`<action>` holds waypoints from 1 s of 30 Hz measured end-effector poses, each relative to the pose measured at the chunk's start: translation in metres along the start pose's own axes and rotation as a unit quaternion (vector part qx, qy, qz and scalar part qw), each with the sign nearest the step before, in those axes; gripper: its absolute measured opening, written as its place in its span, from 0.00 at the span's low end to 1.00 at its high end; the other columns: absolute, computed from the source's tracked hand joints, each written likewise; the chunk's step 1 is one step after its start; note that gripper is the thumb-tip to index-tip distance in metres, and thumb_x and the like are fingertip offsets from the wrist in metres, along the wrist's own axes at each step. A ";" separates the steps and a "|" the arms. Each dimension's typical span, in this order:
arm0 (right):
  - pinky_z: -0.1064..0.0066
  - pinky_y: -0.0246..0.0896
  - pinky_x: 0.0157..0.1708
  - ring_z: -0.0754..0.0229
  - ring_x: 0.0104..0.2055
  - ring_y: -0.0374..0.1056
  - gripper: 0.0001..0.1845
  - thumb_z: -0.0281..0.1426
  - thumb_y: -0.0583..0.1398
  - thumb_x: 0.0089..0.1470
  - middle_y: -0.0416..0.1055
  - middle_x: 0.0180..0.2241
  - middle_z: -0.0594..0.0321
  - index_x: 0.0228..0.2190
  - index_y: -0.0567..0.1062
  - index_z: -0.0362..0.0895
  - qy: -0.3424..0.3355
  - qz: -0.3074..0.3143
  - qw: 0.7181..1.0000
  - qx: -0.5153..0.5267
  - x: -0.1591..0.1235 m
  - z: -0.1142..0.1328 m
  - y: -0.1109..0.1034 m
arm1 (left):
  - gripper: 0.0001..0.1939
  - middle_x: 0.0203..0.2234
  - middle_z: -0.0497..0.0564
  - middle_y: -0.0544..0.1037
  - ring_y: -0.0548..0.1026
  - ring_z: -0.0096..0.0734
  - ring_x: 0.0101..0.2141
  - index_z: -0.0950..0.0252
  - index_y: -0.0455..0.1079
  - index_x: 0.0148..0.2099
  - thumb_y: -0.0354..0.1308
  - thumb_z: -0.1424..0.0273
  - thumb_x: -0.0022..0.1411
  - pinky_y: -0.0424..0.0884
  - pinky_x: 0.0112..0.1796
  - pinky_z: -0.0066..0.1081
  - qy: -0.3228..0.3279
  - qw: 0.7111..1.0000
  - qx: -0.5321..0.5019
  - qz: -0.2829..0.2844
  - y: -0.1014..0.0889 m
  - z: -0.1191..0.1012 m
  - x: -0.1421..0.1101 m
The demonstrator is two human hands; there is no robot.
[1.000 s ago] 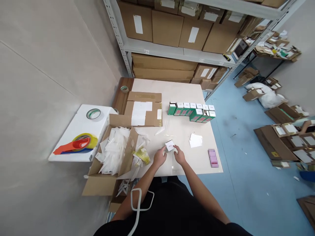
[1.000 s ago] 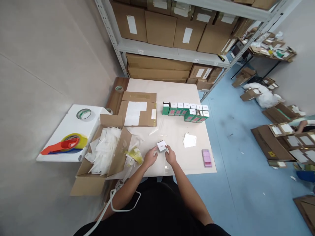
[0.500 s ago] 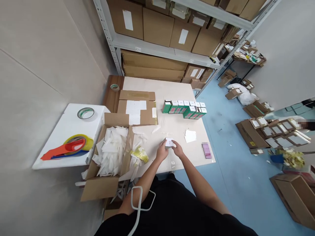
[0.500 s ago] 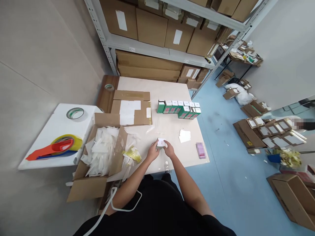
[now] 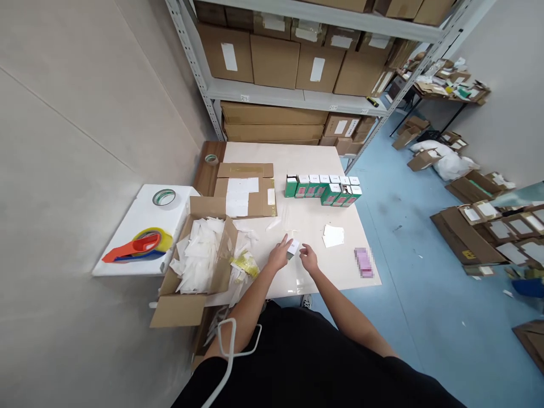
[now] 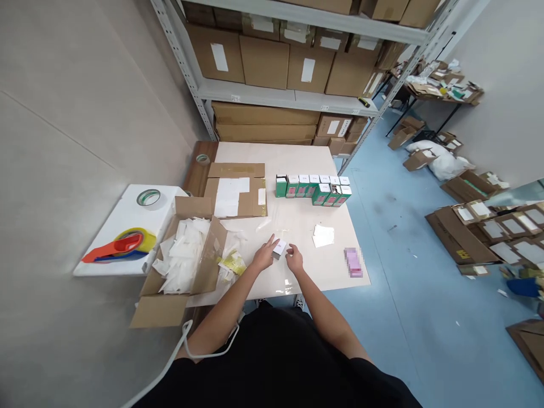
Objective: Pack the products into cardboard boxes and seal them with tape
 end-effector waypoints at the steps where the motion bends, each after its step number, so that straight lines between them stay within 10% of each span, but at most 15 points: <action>1: 0.55 0.69 0.58 0.53 0.53 0.77 0.34 0.26 0.57 0.49 0.80 0.48 0.58 0.59 0.71 0.47 -0.005 0.015 1.000 0.007 -0.003 -0.003 0.002 | 0.42 0.75 0.54 0.50 0.71 0.53 0.60 0.51 0.60 0.72 0.65 0.75 0.58 0.71 0.55 0.43 -0.003 1.000 0.005 0.005 0.003 -0.002 0.002; 16: 0.54 0.63 0.64 0.50 0.64 0.69 0.41 0.20 0.58 0.47 0.68 0.65 0.57 0.63 0.70 0.49 -0.037 0.164 0.981 0.095 -0.010 -0.005 0.014 | 0.32 0.55 0.57 0.72 0.79 0.47 0.49 0.55 0.72 0.62 0.72 0.61 0.56 0.70 0.50 0.35 -0.076 0.990 0.118 -0.009 -0.011 -0.011 0.006; 22: 0.53 0.58 0.67 0.51 0.69 0.63 0.47 0.20 0.59 0.47 0.63 0.69 0.54 0.68 0.63 0.49 -0.041 0.179 0.979 0.086 -0.011 -0.006 0.014 | 0.26 0.37 0.58 0.83 0.80 0.48 0.44 0.63 0.78 0.53 0.51 0.49 0.70 0.70 0.45 0.35 -0.148 0.988 -0.001 -0.033 -0.028 0.018 0.020; 27: 0.52 0.62 0.65 0.49 0.67 0.66 0.46 0.22 0.62 0.48 0.65 0.68 0.53 0.68 0.64 0.49 -0.044 0.183 0.980 0.070 -0.012 -0.007 0.017 | 0.42 0.47 0.57 0.82 0.80 0.42 0.49 0.64 0.52 0.74 0.60 0.53 0.65 0.70 0.47 0.33 -0.242 0.952 -0.121 -0.142 -0.020 0.048 0.014; 30: 0.52 0.63 0.64 0.47 0.64 0.69 0.43 0.24 0.64 0.49 0.70 0.64 0.55 0.66 0.67 0.50 -0.047 0.166 0.985 0.023 -0.010 -0.005 0.019 | 0.32 0.56 0.62 0.77 0.78 0.43 0.52 0.63 0.62 0.67 0.60 0.56 0.66 0.69 0.50 0.35 -0.274 0.930 -0.118 -0.214 -0.018 0.051 0.003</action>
Point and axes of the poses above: each hand's wrist, its own x-axis towards the middle knuckle, its own y-axis out of the palm, z = x × y, the point moved 10 cm from there along x, towards the middle knuckle
